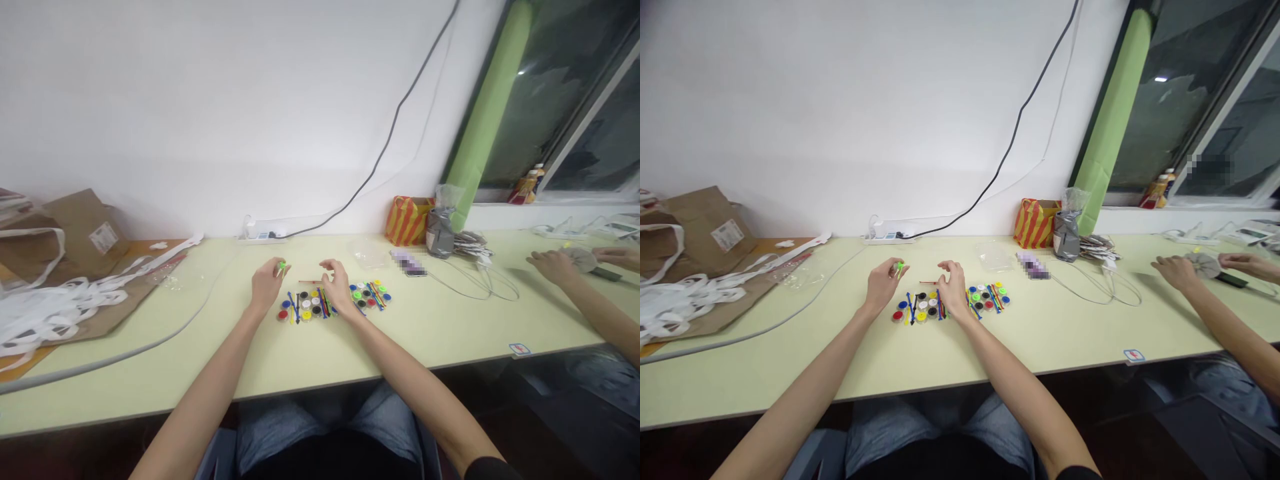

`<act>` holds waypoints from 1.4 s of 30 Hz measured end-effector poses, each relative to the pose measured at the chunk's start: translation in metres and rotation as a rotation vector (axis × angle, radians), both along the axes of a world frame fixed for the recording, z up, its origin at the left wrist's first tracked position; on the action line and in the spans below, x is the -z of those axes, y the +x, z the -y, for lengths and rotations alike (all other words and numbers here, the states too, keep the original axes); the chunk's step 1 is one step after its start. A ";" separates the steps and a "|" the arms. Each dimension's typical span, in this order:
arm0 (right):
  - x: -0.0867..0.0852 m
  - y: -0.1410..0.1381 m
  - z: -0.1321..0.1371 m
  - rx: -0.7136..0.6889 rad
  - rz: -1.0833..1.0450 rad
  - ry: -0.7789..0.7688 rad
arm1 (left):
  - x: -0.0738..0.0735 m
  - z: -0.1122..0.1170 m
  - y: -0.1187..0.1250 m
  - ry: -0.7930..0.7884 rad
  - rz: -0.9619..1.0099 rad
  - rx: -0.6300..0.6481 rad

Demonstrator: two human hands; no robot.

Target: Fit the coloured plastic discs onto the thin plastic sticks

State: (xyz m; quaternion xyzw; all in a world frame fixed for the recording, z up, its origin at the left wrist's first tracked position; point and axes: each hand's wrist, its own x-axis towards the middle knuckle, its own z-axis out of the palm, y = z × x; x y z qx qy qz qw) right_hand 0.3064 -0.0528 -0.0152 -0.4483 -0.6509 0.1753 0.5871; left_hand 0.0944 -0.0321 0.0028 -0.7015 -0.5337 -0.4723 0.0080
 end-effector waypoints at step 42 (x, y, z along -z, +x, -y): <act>0.002 0.011 -0.006 0.110 0.238 -0.044 | 0.019 -0.018 -0.034 -0.272 -0.033 -0.030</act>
